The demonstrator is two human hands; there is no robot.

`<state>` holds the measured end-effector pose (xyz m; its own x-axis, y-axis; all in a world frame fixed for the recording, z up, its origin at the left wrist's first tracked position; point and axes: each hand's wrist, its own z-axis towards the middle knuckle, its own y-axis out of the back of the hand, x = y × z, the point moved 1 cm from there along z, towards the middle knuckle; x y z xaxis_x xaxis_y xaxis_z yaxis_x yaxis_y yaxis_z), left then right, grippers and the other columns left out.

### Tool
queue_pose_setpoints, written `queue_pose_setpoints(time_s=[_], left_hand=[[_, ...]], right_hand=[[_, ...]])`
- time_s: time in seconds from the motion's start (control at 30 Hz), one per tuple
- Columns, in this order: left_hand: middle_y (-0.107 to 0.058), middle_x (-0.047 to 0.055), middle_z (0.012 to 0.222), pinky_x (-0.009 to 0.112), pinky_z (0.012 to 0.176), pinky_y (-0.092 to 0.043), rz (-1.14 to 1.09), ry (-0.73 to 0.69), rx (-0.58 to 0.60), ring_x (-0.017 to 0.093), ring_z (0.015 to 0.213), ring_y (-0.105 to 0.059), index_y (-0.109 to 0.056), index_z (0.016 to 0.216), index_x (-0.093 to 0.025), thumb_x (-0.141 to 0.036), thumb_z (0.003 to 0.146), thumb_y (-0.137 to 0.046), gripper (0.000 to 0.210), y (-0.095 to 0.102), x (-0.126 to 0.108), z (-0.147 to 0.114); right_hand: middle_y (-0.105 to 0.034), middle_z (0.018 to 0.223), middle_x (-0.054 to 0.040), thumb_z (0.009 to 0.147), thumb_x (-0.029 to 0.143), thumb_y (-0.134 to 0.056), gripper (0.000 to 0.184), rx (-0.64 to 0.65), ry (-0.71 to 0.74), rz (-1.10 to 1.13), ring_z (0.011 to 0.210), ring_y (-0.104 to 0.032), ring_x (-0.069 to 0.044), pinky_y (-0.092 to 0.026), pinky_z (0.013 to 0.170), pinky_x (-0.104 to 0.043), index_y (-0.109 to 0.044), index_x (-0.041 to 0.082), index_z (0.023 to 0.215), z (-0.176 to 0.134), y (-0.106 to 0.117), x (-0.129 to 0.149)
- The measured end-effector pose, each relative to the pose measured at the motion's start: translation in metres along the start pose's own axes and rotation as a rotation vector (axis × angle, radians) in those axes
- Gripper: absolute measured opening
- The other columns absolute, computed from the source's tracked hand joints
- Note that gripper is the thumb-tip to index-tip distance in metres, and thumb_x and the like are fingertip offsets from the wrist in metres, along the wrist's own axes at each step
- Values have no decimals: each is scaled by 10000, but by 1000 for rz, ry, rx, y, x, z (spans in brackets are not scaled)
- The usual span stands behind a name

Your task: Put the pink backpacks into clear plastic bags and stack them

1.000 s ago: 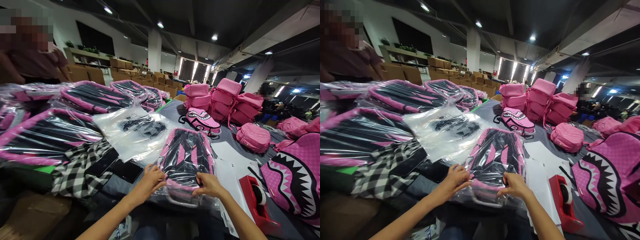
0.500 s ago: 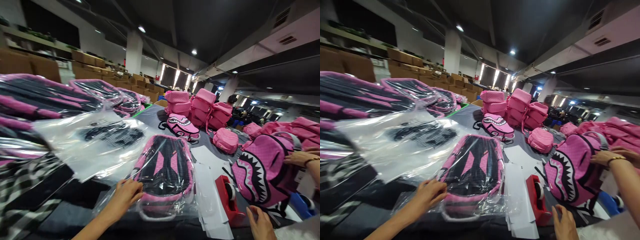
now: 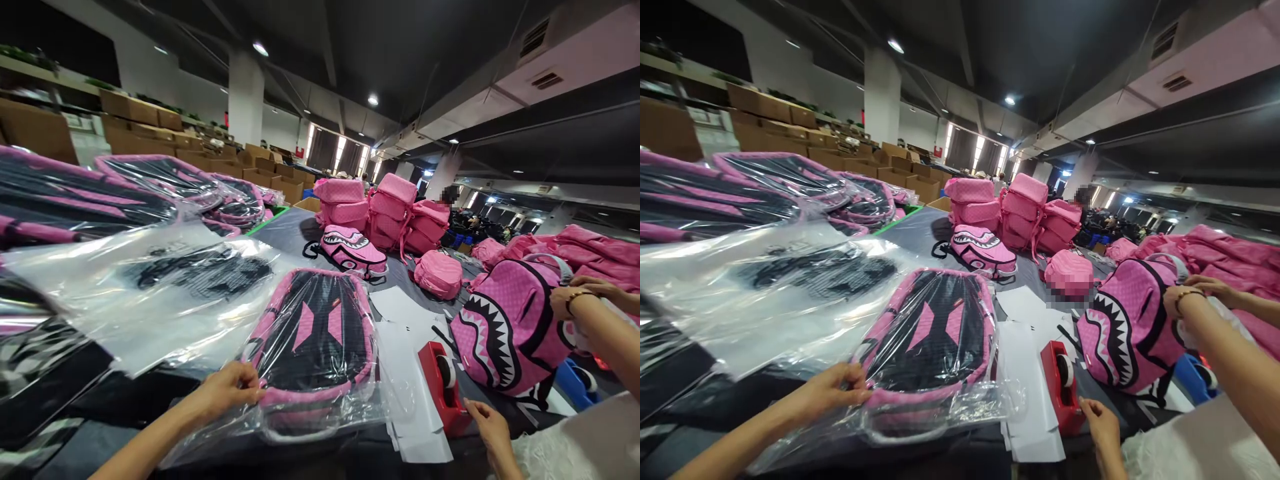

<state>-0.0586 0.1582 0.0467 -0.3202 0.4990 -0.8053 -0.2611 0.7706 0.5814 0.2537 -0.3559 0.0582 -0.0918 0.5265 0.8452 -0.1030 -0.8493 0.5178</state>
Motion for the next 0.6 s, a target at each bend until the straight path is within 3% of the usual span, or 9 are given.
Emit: queue_pose_setpoints(time_s=[0.13, 0.2, 0.27, 0.4, 0.5, 0.6], left_hand=[[-475, -29, 537, 269, 646, -390, -53, 20, 43, 163, 650, -460, -519, 534, -185, -626, 572, -717, 485, 2, 2, 3], [-439, -37, 530, 268, 629, -370, -55, 39, 60, 161, 641, -448, -488, 530, -189, -622, 556, -716, 490, 3, 1, 4], [-419, -40, 537, 268, 621, -349, -60, 26, 94, 157, 636, -431, -467, 533, -194, -628, 553, -701, 493, 4, -4, 4], [-418, -39, 561, 271, 608, -294, -147, -48, 201, 137, 617, -377, -456, 547, -199, -611, 585, -650, 457, 8, -21, 0], [-413, -43, 542, 276, 591, -254, -199, -57, 244, 123, 592, -342, -471, 539, -199, -580, 578, -644, 421, 10, -31, -2], [-432, -45, 522, 275, 581, -259, -240, -16, 231, 120, 584, -352, -514, 532, -195, -549, 529, -687, 393, 9, -30, -2]], right_hand=[[-726, 656, -165, 430, 830, -537, 617, 25, 42, -139, 739, -693, -371, -541, 701, -437, -634, 228, 525, 0, 6, 10], [-720, 688, -174, 508, 848, -488, 607, -49, 139, -223, 758, -683, -375, -523, 712, -458, -593, 254, 574, -7, 14, 6], [-705, 703, -150, 566, 826, -502, 568, -100, 144, -234, 735, -674, -343, -511, 699, -448, -558, 266, 650, -20, 19, -6], [-548, 560, -12, 503, 827, -615, 601, 27, -105, 130, 512, -553, -214, -451, 508, -369, -446, 277, 678, -55, -1, -39], [-357, 548, 63, 571, 782, -656, 620, 82, -108, 488, 454, -384, -136, -373, 423, -312, -299, 283, 659, -70, -32, -52], [-183, 541, 76, 644, 762, -585, 660, 89, -79, 535, 405, -228, -127, -296, 358, -306, -156, 260, 653, -67, -47, -57]])
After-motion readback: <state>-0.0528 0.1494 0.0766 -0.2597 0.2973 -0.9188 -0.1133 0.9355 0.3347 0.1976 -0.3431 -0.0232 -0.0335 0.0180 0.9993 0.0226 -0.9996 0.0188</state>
